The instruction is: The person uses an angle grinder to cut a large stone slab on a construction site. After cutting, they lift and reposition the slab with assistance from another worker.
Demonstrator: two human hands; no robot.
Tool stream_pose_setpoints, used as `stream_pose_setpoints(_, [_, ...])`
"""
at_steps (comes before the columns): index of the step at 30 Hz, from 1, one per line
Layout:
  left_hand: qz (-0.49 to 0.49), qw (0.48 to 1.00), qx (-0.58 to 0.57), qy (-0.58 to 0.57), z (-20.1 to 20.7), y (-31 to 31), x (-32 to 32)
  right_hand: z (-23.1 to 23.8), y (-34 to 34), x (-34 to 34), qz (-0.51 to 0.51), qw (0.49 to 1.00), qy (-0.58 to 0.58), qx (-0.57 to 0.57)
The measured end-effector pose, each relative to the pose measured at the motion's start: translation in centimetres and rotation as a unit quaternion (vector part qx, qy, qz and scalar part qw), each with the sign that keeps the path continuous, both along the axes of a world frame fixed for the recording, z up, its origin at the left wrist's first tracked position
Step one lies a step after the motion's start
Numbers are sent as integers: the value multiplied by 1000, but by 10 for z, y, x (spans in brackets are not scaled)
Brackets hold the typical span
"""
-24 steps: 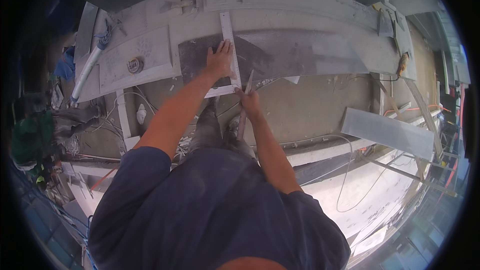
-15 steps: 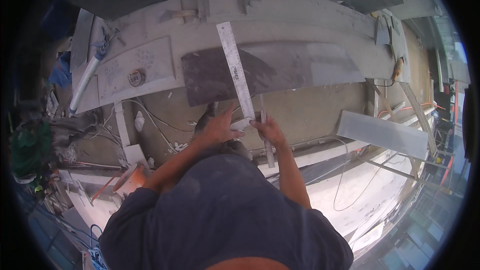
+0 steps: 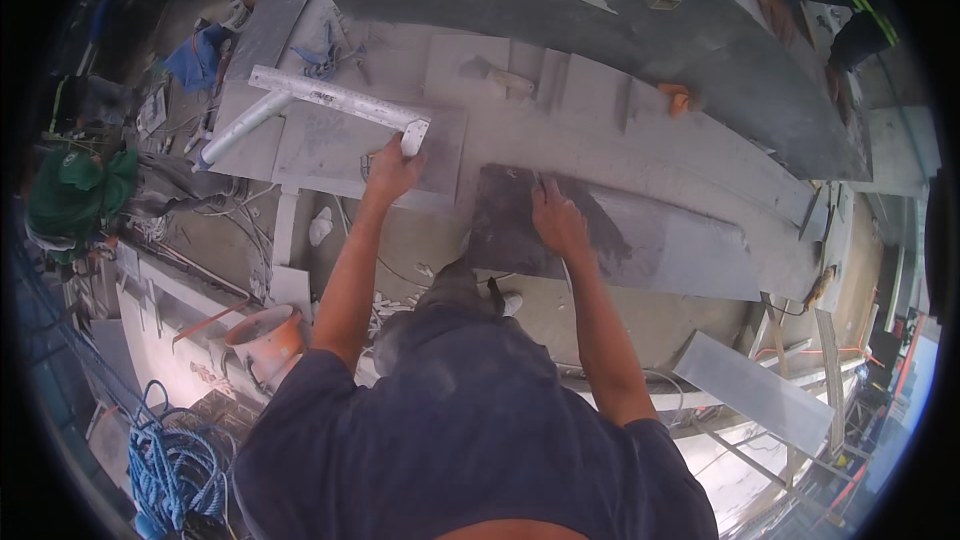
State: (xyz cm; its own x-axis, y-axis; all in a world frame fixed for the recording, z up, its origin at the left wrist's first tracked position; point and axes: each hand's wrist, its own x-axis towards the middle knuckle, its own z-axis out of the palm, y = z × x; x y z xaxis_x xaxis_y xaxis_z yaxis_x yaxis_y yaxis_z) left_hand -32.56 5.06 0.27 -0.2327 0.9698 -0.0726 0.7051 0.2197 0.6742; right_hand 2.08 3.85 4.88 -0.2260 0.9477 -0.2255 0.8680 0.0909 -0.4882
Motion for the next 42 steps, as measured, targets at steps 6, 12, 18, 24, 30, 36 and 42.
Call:
stream_pose_setpoints(6, [59,996,3,-65,-76,90,-85,-26,114,-83,121,990,-62,29])
stream_pose_setpoints(12, [86,978,-30,-188,-133,123,-66,-91,169,-115,187,976,-105,-28])
stream_pose_setpoints(18, [133,979,-22,-156,-119,129,-44,-116,145,-88,149,988,-16,47])
stream_pose_setpoints(24, [78,991,82,-76,-27,74,85,-45,53,24,-27,988,136,68])
stream_pose_setpoints(30, [-84,964,-67,-245,49,-34,297,-40,-44,189,-253,962,98,13])
stream_pose_setpoints(36, [-272,944,-91,-162,68,-23,523,-90,-133,380,-481,861,121,111])
stream_pose_setpoints(42, [-237,957,6,-169,42,87,746,-122,-140,656,-618,762,125,147])
